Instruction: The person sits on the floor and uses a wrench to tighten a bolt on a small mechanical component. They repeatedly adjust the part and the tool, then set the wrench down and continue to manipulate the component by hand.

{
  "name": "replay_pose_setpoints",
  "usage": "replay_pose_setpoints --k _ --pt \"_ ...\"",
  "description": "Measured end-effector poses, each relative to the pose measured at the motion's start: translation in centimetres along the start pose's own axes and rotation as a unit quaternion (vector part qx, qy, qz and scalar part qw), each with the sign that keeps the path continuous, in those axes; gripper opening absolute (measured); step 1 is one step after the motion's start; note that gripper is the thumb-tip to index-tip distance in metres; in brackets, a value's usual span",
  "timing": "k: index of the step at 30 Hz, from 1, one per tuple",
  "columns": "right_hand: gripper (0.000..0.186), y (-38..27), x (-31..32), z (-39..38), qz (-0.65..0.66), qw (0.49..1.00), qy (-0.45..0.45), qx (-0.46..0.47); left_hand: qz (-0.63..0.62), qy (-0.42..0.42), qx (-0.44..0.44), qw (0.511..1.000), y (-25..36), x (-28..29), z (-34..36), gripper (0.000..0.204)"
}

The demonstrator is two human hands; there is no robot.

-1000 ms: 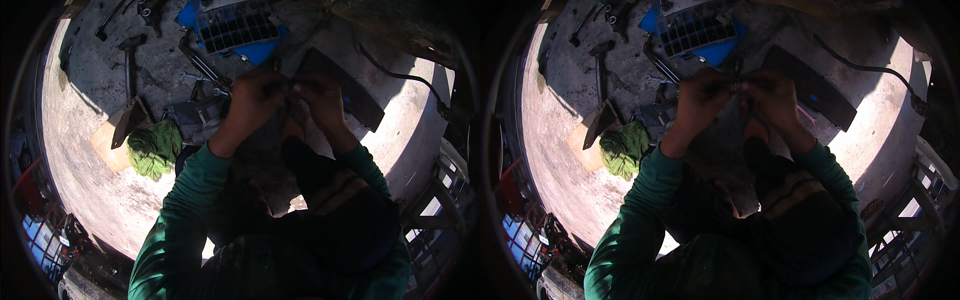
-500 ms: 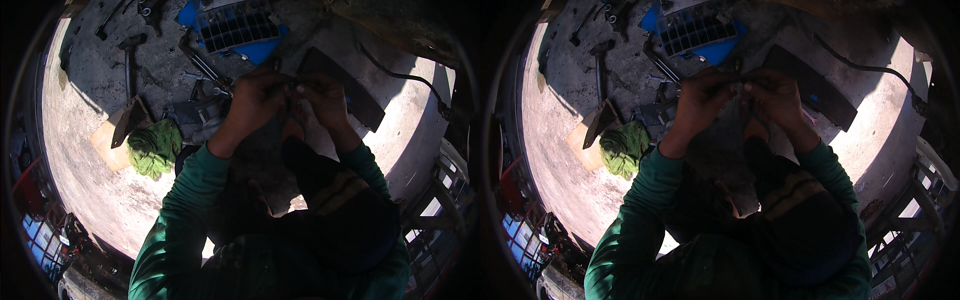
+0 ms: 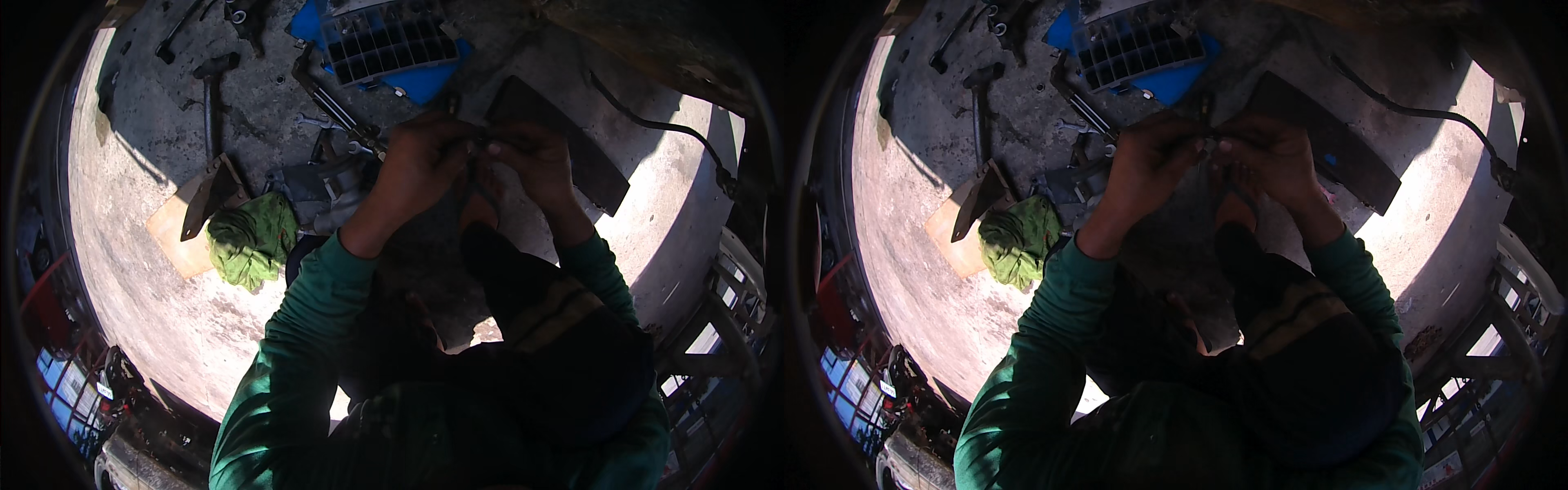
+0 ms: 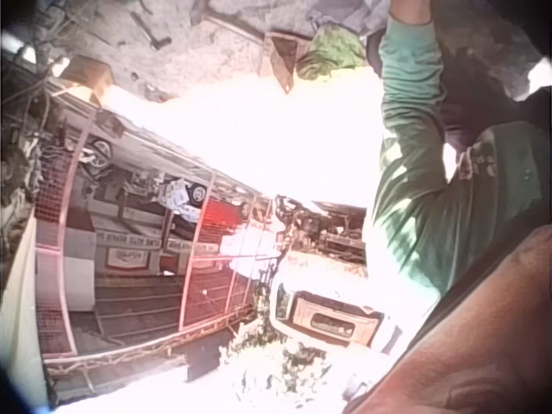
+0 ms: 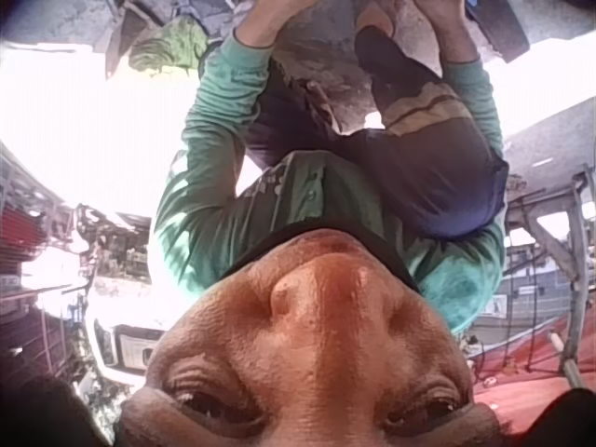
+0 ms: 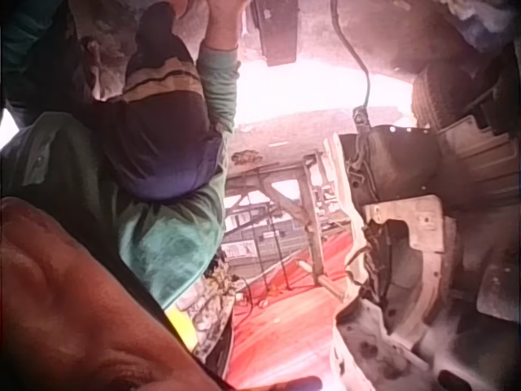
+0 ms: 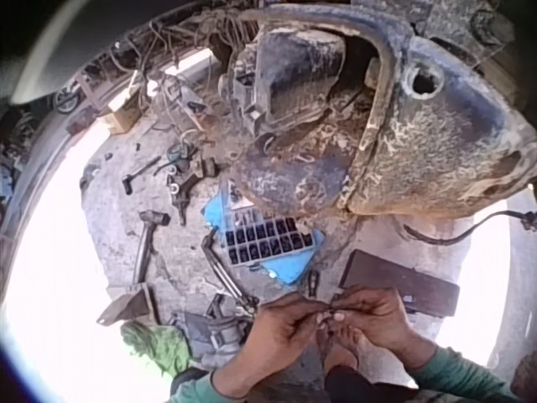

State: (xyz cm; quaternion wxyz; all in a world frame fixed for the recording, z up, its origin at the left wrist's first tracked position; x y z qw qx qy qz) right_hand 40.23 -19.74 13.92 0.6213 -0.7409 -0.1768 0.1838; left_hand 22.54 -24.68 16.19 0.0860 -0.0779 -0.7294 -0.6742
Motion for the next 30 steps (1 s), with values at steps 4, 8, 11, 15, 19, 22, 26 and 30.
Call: replay_pose_setpoints --k 4,8,11,15,19,22,26,30 --pt "0.019 0.0 0.5 0.0 0.004 1.0 -0.015 -0.01 0.019 -0.001 -0.016 1.0 -0.1 -0.2 0.1 0.015" --pt "0.016 -0.1 0.5 0.0 -0.005 1.0 -0.002 0.013 0.022 0.008 -0.021 1.0 -0.1 -0.5 0.1 0.015" --pt "0.016 0.0 0.8 0.1 -0.033 0.999 -0.014 -0.003 0.025 0.02 -0.028 0.999 0.1 -0.5 0.1 0.014" --pt "0.016 -0.2 0.8 0.1 -0.009 1.0 -0.008 -0.021 0.022 0.014 -0.031 0.999 0.3 -0.6 0.2 0.013" --pt "0.015 -0.5 0.8 0.0 -0.065 0.998 -0.007 -0.007 0.022 0.019 -0.04 0.999 -0.1 -0.9 0.2 0.011" --pt "0.016 -0.3 1.0 -0.1 -0.073 0.997 -0.003 0.008 0.017 0.026 -0.035 0.999 -0.2 -1.2 0.1 0.011" --pt "0.015 0.0 1.1 -0.2 -0.061 0.998 0.007 0.022 0.022 0.017 -0.028 0.999 -0.3 -1.2 0.2 0.01" --pt "0.017 -0.3 1.0 -0.1 -0.075 0.997 0.005 0.002 -0.089 -0.038 0.087 0.991 -2.4 -1.8 0.3 0.01"
Point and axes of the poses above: each hand's wrist, its own z-axis towards the middle knuckle, its own x-axis out of the back of the hand, y = z × x, the point moved 5 cm from there along z, towards the middle knuckle, and after that the axes turned 6 degrees about x, right-handed, at the moved point
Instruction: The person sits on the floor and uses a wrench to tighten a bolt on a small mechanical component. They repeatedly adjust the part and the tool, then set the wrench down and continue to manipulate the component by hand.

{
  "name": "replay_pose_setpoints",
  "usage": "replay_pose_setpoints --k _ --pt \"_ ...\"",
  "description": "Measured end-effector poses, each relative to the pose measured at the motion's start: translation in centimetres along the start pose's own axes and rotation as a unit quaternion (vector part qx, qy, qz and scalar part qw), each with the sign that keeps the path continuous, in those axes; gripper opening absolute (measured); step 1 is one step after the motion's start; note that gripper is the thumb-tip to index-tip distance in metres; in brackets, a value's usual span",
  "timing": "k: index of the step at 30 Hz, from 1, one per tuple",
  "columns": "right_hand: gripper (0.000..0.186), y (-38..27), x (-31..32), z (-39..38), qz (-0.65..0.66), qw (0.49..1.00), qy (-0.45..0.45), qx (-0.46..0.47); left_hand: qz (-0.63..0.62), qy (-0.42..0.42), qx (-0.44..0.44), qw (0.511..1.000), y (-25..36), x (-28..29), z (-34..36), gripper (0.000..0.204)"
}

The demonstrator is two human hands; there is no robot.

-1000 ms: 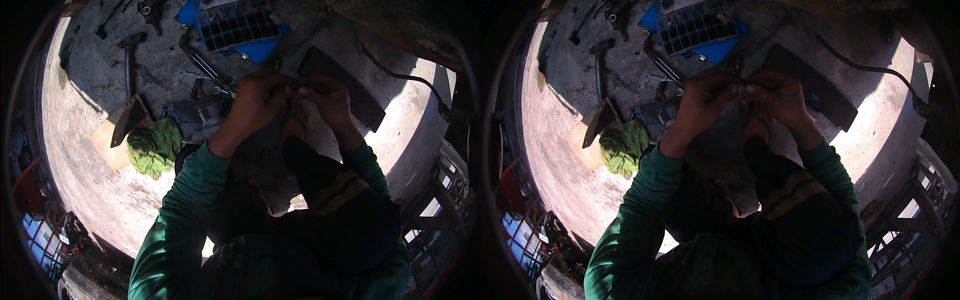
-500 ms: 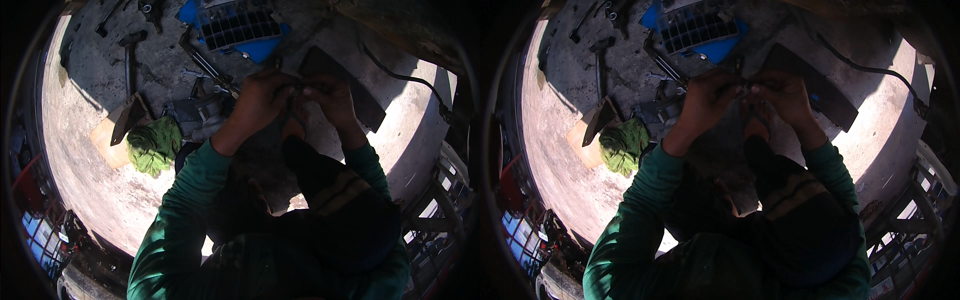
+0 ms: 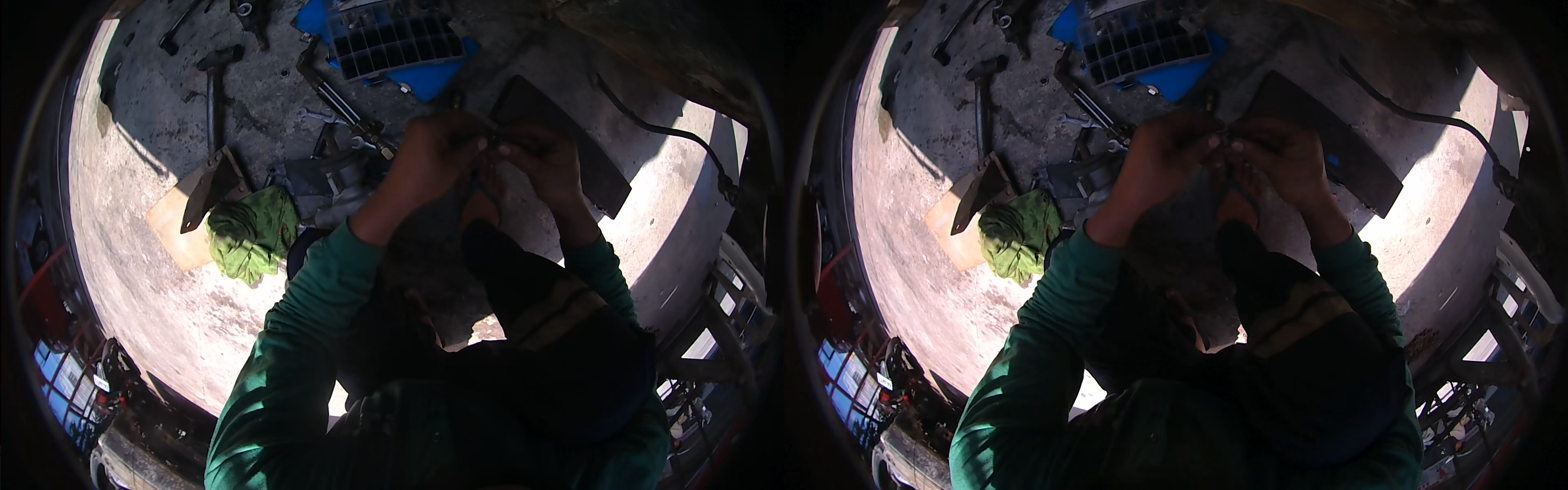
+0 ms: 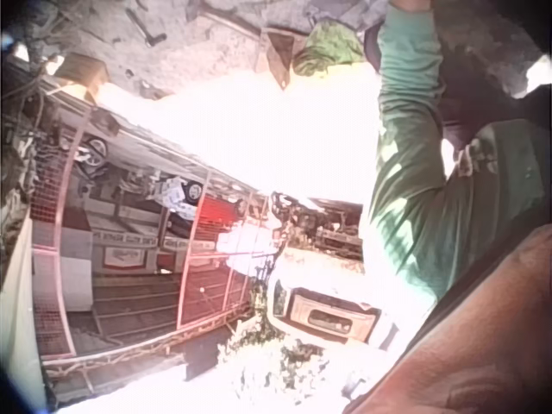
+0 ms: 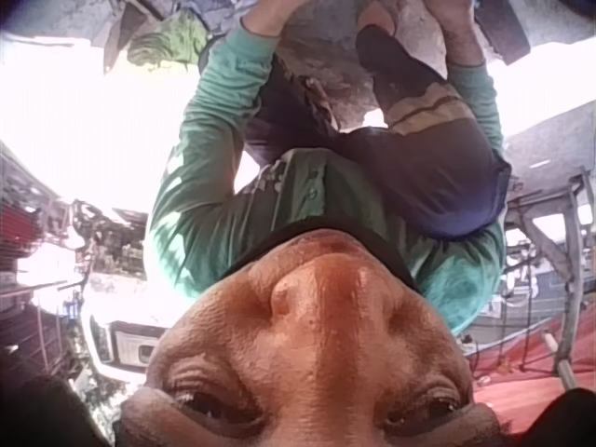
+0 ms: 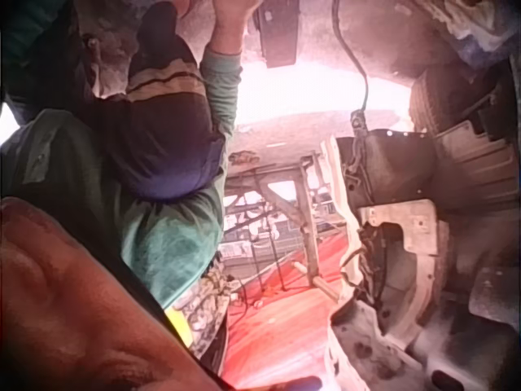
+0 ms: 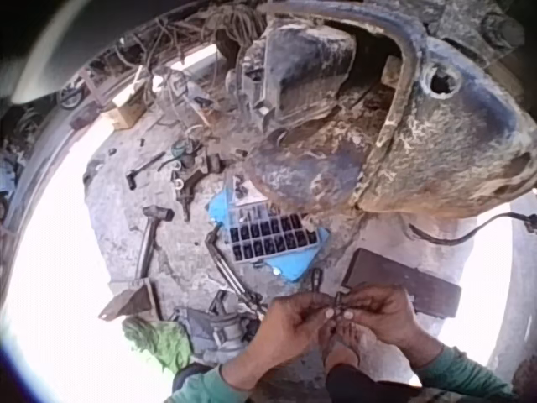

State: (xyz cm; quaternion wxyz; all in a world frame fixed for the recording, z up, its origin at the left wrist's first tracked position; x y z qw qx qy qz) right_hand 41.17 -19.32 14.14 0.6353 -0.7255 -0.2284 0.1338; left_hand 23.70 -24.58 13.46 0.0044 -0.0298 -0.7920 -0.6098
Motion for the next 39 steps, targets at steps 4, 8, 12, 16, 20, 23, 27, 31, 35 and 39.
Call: replay_pose_setpoints --k 4,8,12,16,20,23,27,31,35,39 --pt "0.019 0.2 0.1 0.2 0.033 0.999 -0.001 -0.022 -0.01 -0.016 -0.013 1.0 -0.2 0.2 0.3 0.011" --pt "0.019 1.2 0.3 0.2 0.084 0.996 0.002 -0.032 0.024 -0.015 -0.036 0.999 0.6 0.2 0.4 0.011" --pt "0.02 1.3 0.1 0.2 0.101 0.994 0.002 -0.046 0.046 0.005 -0.065 0.997 0.9 0.3 0.2 0.01" --pt "0.021 1.2 0.1 0.2 0.097 0.994 0.005 -0.048 0.094 0.036 -0.113 0.988 1.9 0.4 0.1 0.009" --pt "0.02 1.3 0.1 0.2 0.098 0.994 0.005 -0.053 0.111 0.046 -0.132 0.984 2.2 0.5 0.0 0.01" --pt "0.02 1.0 0.0 0.1 0.096 0.994 0.008 -0.051 0.103 0.051 -0.141 0.983 2.1 0.4 -0.1 0.009" --pt "0.019 0.8 0.0 0.1 0.077 0.996 0.005 -0.036 0.106 0.054 -0.141 0.983 2.2 0.3 -0.2 0.009" --pt "0.018 0.8 0.2 0.1 0.056 0.998 -0.004 -0.022 0.108 0.054 -0.144 0.982 2.4 0.2 -0.3 0.009" --pt "0.018 0.4 0.1 0.1 0.051 0.998 -0.004 -0.021 0.117 0.049 -0.144 0.981 2.6 0.3 -0.3 0.01" --pt "0.019 0.8 0.3 0.0 0.016 1.0 -0.009 -0.025 0.143 0.042 -0.152 0.977 2.7 0.2 -0.2 0.011"
Point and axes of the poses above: each hand's wrist, its own z-axis towards the middle knuckle, its own x-axis out of the back of the hand, y = z × x, the point moved 5 cm from there along z, towards the middle knuckle, and after that the axes turned 6 degrees about x, right-handed, at the moved point
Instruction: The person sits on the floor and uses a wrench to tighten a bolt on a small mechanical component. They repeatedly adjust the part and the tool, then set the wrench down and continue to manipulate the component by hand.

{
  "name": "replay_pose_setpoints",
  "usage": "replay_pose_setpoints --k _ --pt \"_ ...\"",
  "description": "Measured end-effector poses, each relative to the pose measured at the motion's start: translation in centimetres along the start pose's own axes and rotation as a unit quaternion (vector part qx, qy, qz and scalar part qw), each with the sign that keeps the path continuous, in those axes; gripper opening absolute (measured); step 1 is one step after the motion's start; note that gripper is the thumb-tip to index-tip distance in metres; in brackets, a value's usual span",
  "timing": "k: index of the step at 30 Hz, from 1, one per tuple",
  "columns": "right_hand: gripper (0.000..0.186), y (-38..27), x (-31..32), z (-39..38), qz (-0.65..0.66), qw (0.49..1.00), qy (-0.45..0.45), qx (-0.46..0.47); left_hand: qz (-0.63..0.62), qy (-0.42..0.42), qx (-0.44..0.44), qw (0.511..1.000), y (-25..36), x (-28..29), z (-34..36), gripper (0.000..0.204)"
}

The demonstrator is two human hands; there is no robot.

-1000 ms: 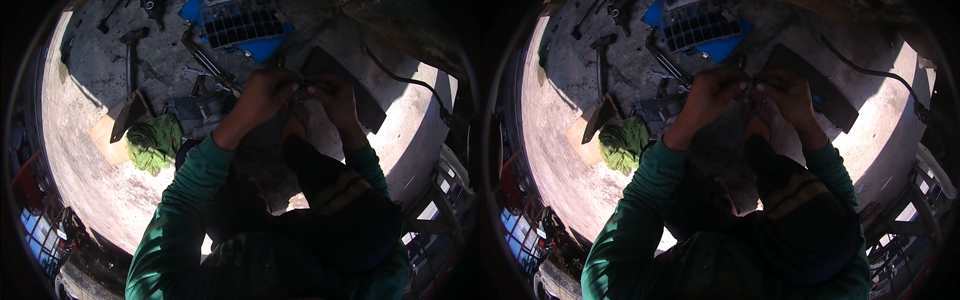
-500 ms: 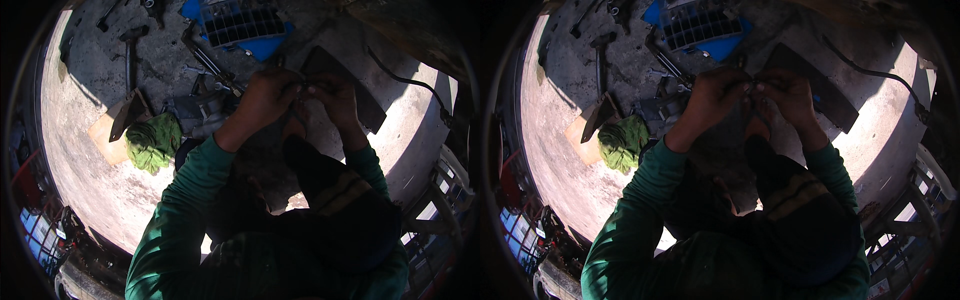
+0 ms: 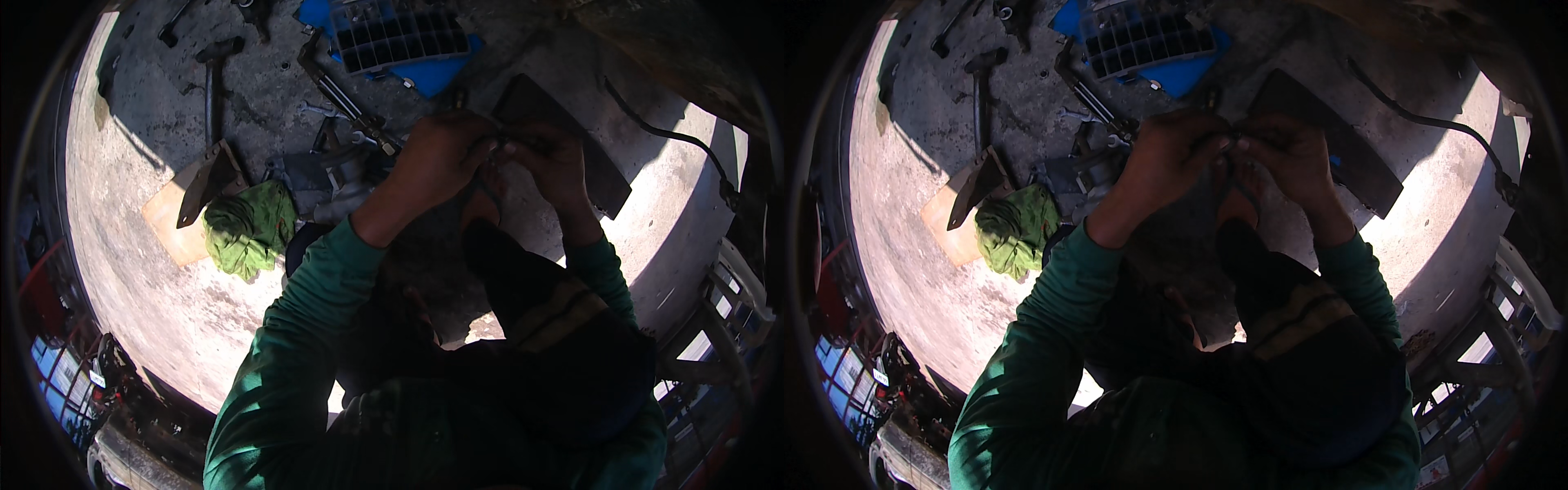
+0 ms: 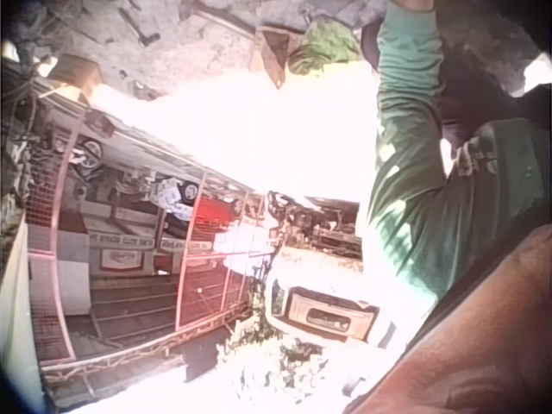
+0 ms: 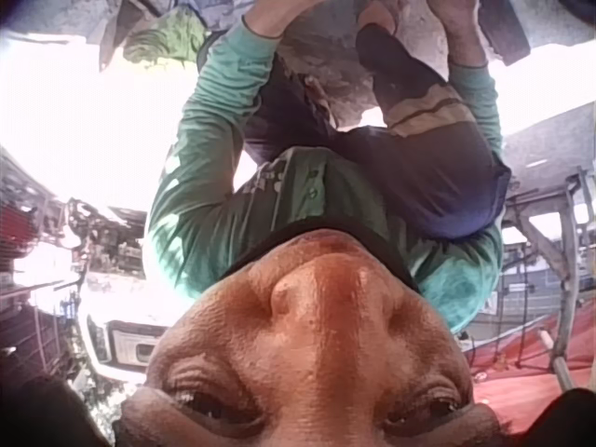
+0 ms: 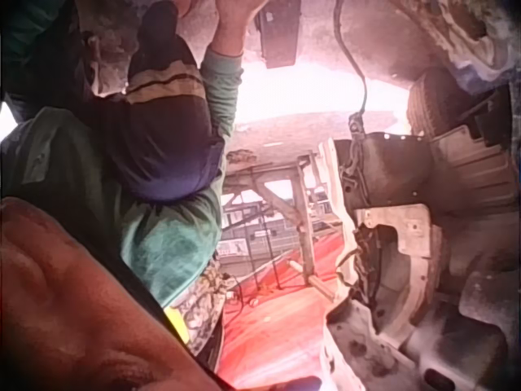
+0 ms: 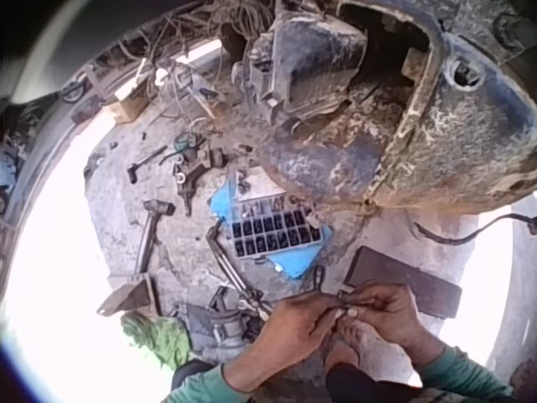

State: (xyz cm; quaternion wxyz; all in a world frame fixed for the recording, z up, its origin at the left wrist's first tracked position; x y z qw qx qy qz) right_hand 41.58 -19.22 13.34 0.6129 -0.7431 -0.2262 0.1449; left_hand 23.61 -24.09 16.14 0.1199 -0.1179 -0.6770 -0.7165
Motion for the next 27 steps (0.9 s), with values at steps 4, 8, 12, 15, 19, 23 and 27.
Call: replay_pose_setpoints --k 4,8,12,15,19,23,27 --pt "0.021 0.52 0.06 -0.01 0.031 0.999 0.016 -0.014 -0.008 -0.003 0.019 1.0 -0.02 0.05 0.17 0.014" --pt "0.023 0.41 0.04 0.08 0.038 0.999 0.02 -0.007 -0.02 0.01 0.036 0.999 -0.34 0.21 0.12 0.013" --pt "0.022 0.6 0.13 0.21 0.027 0.999 0.025 -0.019 -0.008 0.011 0.028 1.0 -0.63 0.28 0.11 0.014" --pt "0.023 0.76 0.13 0.19 0.041 0.998 0.026 -0.026 -0.018 0.006 0.03 0.999 -0.53 0.32 0.13 0.013" --pt "0.024 0.94 0.12 0.14 0.068 0.997 0.023 -0.022 -0.028 -0.001 0.03 0.999 -0.2 0.34 0.13 0.013" --pt "0.023 0.97 -0.01 0.02 0.088 0.996 0.02 -0.012 -0.017 0.009 0.012 1.0 -0.38 0.36 -0.08 0.012" --pt "0.022 0.7 0.05 -0.03 0.085 0.996 0.017 -0.028 -0.004 0.011 0.015 1.0 -0.25 0.43 -0.17 0.011"
Point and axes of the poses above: each hand's wrist, its own z-axis towards the middle knuckle, its own x-axis out of the back of the hand, y = z × x, the point moved 5 cm from there along z, towards the middle knuckle, and after that the axes turned 6 degrees about x, right-handed, at the moved point
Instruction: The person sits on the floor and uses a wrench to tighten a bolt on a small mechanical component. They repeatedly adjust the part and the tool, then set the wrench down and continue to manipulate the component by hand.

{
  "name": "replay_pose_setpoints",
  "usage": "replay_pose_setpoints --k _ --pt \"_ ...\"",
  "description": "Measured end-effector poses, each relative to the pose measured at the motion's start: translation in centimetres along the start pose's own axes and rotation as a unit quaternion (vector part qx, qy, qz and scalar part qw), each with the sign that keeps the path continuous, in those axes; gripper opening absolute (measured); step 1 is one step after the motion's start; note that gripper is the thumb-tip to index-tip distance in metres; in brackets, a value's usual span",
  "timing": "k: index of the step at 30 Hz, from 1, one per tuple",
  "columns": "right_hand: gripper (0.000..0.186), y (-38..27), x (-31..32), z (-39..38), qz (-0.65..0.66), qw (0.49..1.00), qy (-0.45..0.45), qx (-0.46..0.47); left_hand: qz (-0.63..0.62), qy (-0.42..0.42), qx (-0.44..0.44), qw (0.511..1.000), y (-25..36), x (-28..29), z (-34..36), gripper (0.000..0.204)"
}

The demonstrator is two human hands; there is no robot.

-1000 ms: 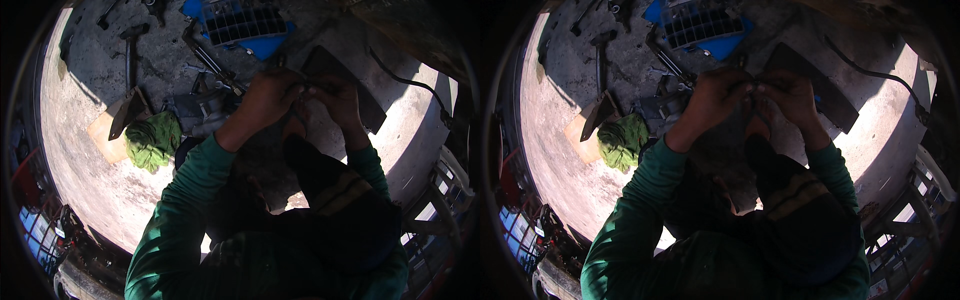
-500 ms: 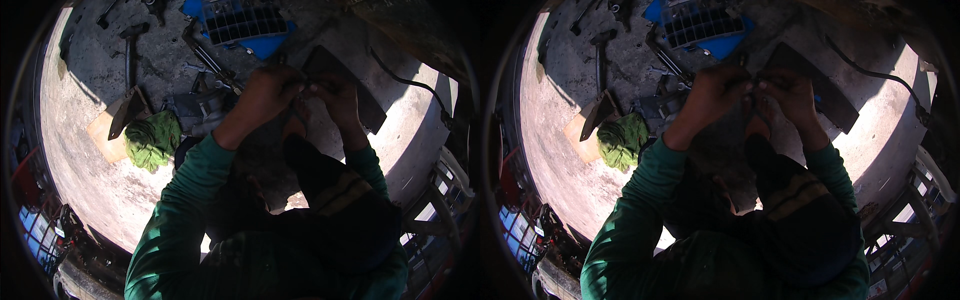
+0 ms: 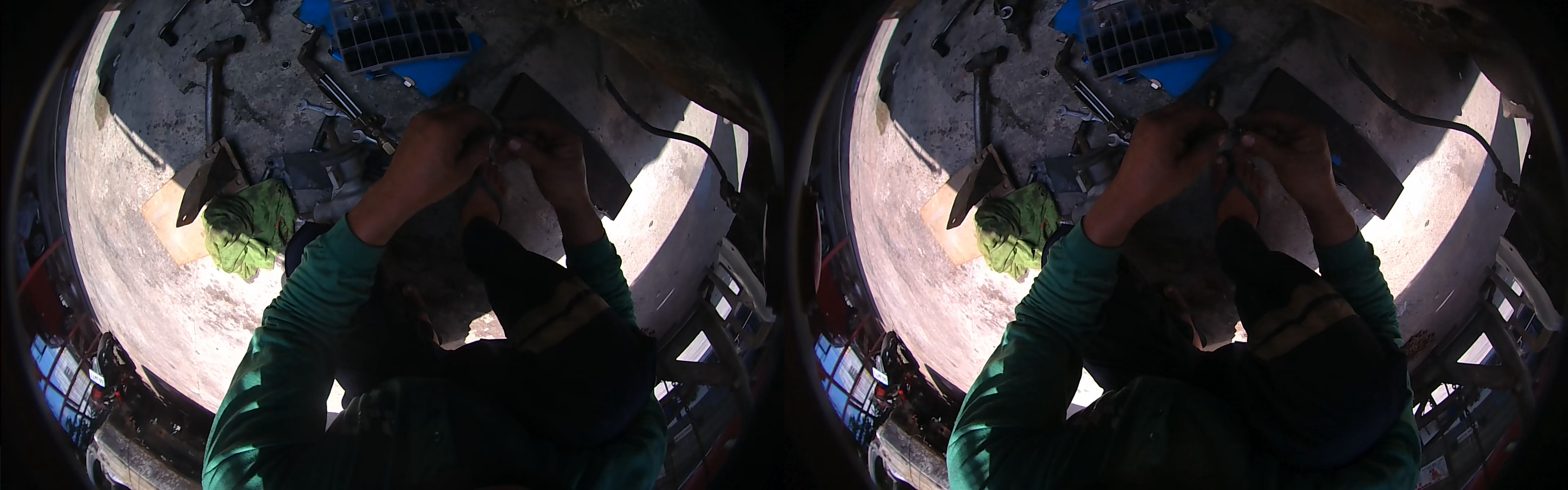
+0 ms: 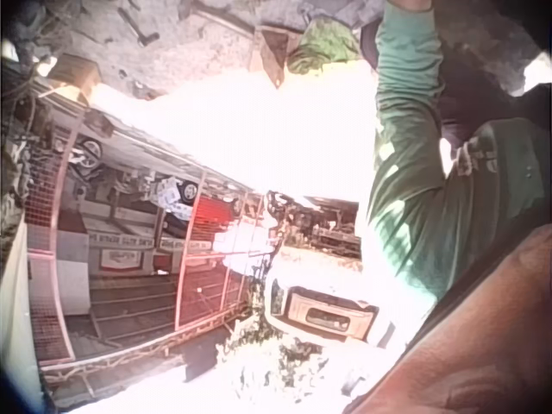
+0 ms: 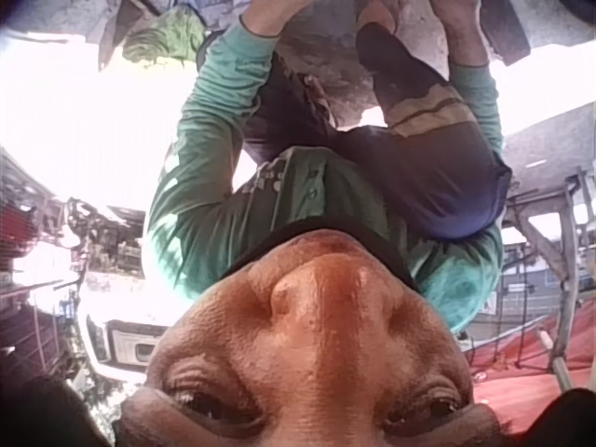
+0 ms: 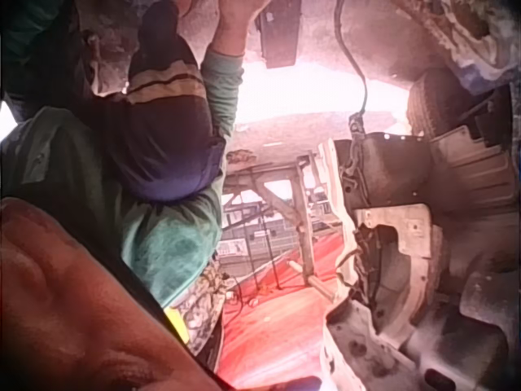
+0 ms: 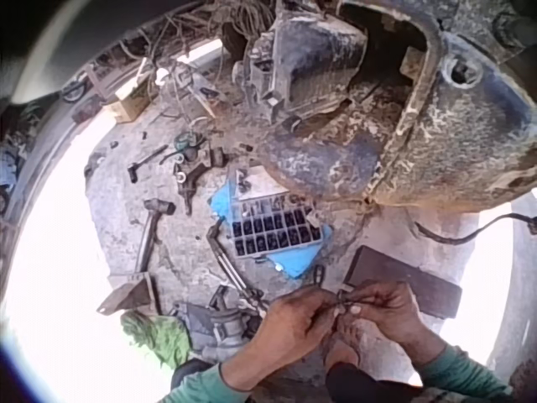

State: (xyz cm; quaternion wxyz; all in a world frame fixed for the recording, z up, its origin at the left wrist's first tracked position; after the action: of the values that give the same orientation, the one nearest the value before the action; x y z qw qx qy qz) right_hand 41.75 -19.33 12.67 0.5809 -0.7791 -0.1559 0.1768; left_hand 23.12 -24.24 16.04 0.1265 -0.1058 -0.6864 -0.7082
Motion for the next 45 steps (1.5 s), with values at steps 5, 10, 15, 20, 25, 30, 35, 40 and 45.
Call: replay_pose_setpoints --k 5,10,15,20,25,30,35,40,45 --pt "0.021 -0.1 0.0 0.0 -0.016 1.0 0.002 0.016 0.016 0.014 0.001 1.0 0.2 -0.4 -0.2 0.011" --pt "0.021 -0.3 -0.4 0.0 0.011 1.0 -0.001 0.014 0.034 0.029 -0.016 0.999 0.7 -0.4 -0.3 0.011" --pt "0.022 -0.4 -0.6 0.0 0.036 0.999 -0.009 0.016 0.033 0.039 -0.02 0.999 0.8 -0.6 -0.4 0.012" --pt "0.022 -0.6 -0.7 -0.2 0.023 1.0 0.0 0.008 0.044 0.036 -0.019 0.998 0.8 -0.5 -0.4 0.014" --pt "0.023 -1.4 -0.8 -0.4 -0.04 0.999 -0.007 0.0 0.041 0.02 -0.004 0.999 0.9 -0.2 -0.3 0.015" --pt "0.021 -1.2 -0.8 -0.6 -0.069 0.996 0.023 0.043 0.037 0.037 -0.002 0.999 1.0 -0.5 -0.4 0.014" --pt "0.017 -1.1 -0.8 -0.7 -0.037 0.998 0.018 0.044 0.034 0.044 -0.028 0.998 0.9 -0.5 -0.4 0.013" --pt "0.015 -1.2 -0.6 -0.8 0.001 0.999 -0.034 0.015 0.028 0.022 -0.049 0.998 1.4 -0.2 -0.2 0.011" --pt "0.016 -1.5 -0.7 -1.0 -0.026 0.999 -0.031 0.034 0.024 0.014 -0.047 0.999 1.5 -0.3 -0.5 0.01"
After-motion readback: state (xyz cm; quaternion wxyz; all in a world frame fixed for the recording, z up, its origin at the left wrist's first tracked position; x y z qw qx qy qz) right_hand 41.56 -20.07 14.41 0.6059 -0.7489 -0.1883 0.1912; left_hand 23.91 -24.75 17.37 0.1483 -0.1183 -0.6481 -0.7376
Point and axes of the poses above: each hand's wrist, its own z-axis towards the middle knuckle, its own x-axis out of the back of the hand, y = z × x, the point moved 5 cm from there along z, towards the middle knuckle, and after that the axes turned 6 degrees about x, right-handed, at the moved point
